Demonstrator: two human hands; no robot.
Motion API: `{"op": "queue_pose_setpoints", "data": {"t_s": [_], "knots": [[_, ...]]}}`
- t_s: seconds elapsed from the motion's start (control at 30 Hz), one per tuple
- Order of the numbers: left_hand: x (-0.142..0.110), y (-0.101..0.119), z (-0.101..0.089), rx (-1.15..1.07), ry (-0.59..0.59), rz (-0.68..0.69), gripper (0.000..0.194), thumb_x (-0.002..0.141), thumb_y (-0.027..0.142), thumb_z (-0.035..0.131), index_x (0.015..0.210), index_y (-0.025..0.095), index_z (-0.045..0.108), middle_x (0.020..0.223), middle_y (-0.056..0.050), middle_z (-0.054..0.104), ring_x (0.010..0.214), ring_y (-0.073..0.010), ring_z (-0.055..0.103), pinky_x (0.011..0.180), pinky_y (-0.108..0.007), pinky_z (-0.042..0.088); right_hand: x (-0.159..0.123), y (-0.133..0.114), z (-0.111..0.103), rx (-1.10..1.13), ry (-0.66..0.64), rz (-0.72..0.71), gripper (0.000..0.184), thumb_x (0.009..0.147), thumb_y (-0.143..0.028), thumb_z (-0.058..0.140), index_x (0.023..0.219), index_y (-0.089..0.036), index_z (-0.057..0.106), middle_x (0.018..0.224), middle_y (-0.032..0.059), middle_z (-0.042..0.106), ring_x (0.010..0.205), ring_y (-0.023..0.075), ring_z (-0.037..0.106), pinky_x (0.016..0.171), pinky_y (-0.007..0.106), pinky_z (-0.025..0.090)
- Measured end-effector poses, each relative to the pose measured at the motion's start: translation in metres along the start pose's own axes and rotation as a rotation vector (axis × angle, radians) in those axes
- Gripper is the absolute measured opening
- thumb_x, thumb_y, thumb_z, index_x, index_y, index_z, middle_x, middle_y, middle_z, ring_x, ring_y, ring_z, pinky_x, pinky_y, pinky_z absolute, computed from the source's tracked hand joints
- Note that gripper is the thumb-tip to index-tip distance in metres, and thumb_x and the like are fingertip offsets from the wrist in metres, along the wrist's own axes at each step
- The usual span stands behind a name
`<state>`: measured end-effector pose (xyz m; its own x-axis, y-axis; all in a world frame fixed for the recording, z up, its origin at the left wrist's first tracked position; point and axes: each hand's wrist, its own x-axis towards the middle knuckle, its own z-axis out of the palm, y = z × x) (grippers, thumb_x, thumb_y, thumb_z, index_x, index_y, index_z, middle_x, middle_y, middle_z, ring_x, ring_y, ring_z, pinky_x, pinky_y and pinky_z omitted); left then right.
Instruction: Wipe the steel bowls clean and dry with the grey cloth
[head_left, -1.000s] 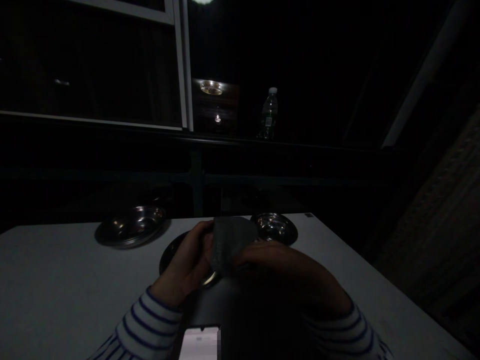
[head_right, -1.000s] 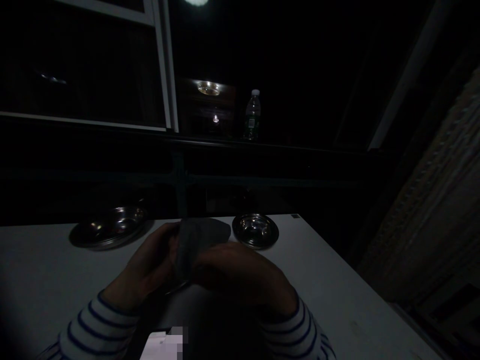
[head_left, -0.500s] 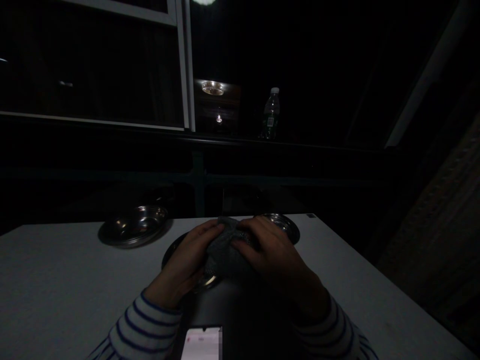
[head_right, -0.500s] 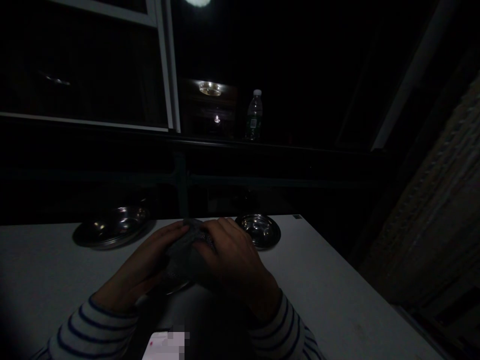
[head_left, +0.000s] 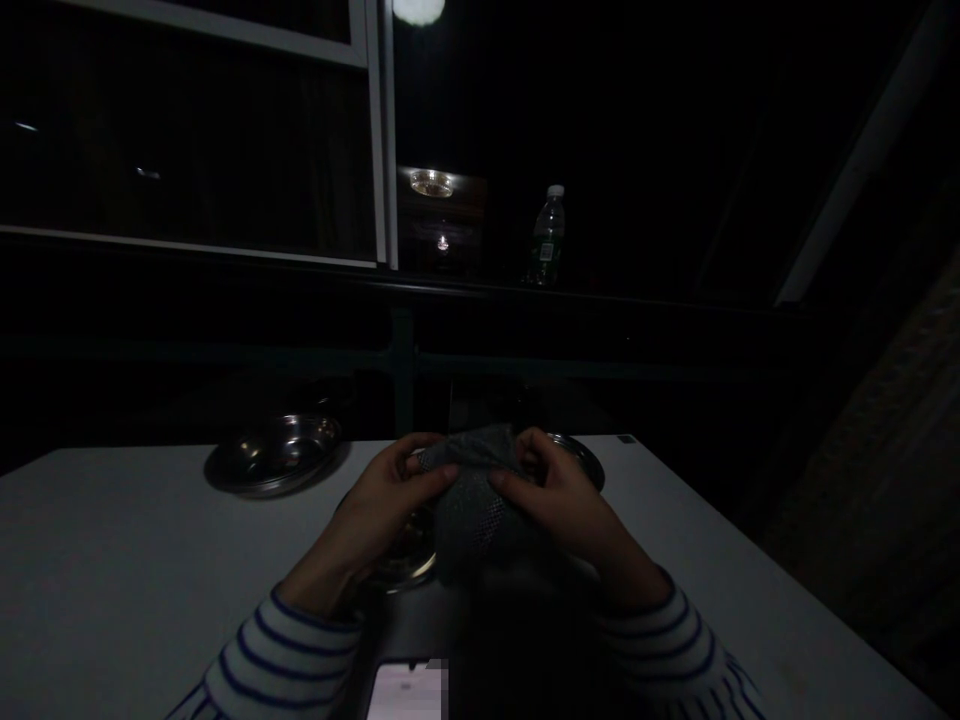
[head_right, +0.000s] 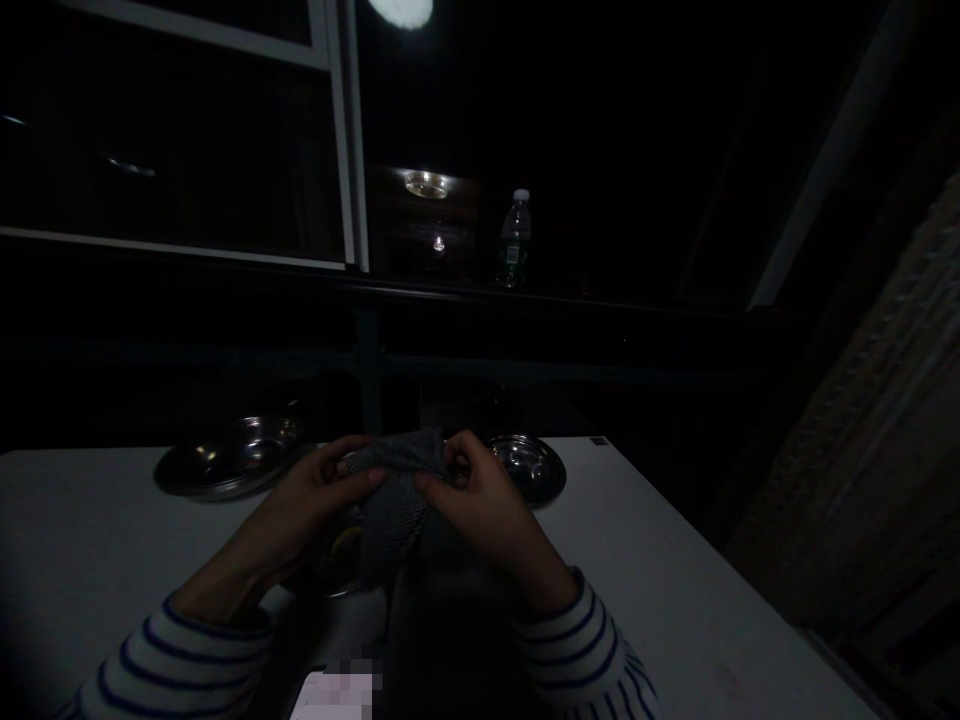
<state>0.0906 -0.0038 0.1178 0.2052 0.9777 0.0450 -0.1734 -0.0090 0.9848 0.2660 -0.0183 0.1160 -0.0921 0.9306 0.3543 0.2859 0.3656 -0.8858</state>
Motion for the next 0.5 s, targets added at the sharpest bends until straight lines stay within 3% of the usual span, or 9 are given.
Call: {"op": "queue_pose_setpoints", "data": {"t_s": [0.1,0.17,0.3,0.33,0.4,0.5], "knots": [[0.000,0.000,-0.001,-0.037,-0.045,0.005,0.038,0.064,0.024,0.072,0.099,0.016,0.059,0.083,-0.003,0.069,0.071,-0.0136,0.063,0.065,-0.023,0.046,0.001,0.003,0.000,0.118,-0.053,0.031,0.024,0.070,-0.031,0.064,0.079,-0.021,0.044,0.077,-0.0037,0.055,0.070,0.0120,0.054,0.061,0.023,0.042],[0.001,-0.001,0.000,-0.024,-0.047,0.007,0.036,0.065,0.026,0.070,0.098,0.015,0.061,0.084,-0.004,0.069,0.072,-0.0145,0.063,0.063,-0.023,0.046,0.001,0.007,0.000,0.071,-0.034,0.013,0.026,0.072,-0.031,0.063,0.088,-0.021,0.046,0.083,-0.0013,0.059,0.077,0.0143,0.057,0.066,0.026,0.044],[0.003,-0.005,0.005,0.068,0.192,0.060,0.030,0.065,0.027,0.069,0.090,0.013,0.062,0.079,-0.004,0.069,0.065,-0.0134,0.062,0.057,-0.021,0.044,0.000,0.009,0.003,-0.297,0.172,-0.198,0.048,0.078,-0.030,0.057,0.122,-0.022,0.039,0.121,0.0085,0.052,0.110,0.0214,0.049,0.091,0.039,0.040],[0.004,-0.007,0.007,0.069,0.250,0.070,0.029,0.065,0.028,0.069,0.089,0.014,0.062,0.077,-0.003,0.068,0.063,-0.0132,0.061,0.056,-0.021,0.044,-0.002,0.009,0.005,-0.378,0.147,-0.263,0.052,0.078,-0.031,0.057,0.126,-0.022,0.037,0.128,0.0093,0.046,0.117,0.0225,0.043,0.096,0.041,0.036],[0.004,-0.009,0.010,0.017,0.286,0.052,0.029,0.065,0.030,0.069,0.089,0.015,0.060,0.072,-0.001,0.067,0.062,-0.0128,0.061,0.055,-0.021,0.045,-0.005,0.007,0.009,-0.443,-0.034,-0.339,0.062,0.077,-0.037,0.058,0.132,-0.021,0.033,0.137,0.0097,0.038,0.125,0.0238,0.035,0.102,0.041,0.031],[-0.001,-0.007,0.015,-0.151,0.172,-0.018,0.025,0.071,0.031,0.065,0.089,0.016,0.061,0.078,-0.002,0.067,0.069,-0.0120,0.063,0.064,-0.021,0.048,-0.005,0.009,0.016,-0.349,-0.219,-0.320,0.075,0.075,-0.041,0.061,0.138,-0.022,0.025,0.141,0.0086,0.034,0.128,0.0236,0.032,0.104,0.040,0.031]]}}
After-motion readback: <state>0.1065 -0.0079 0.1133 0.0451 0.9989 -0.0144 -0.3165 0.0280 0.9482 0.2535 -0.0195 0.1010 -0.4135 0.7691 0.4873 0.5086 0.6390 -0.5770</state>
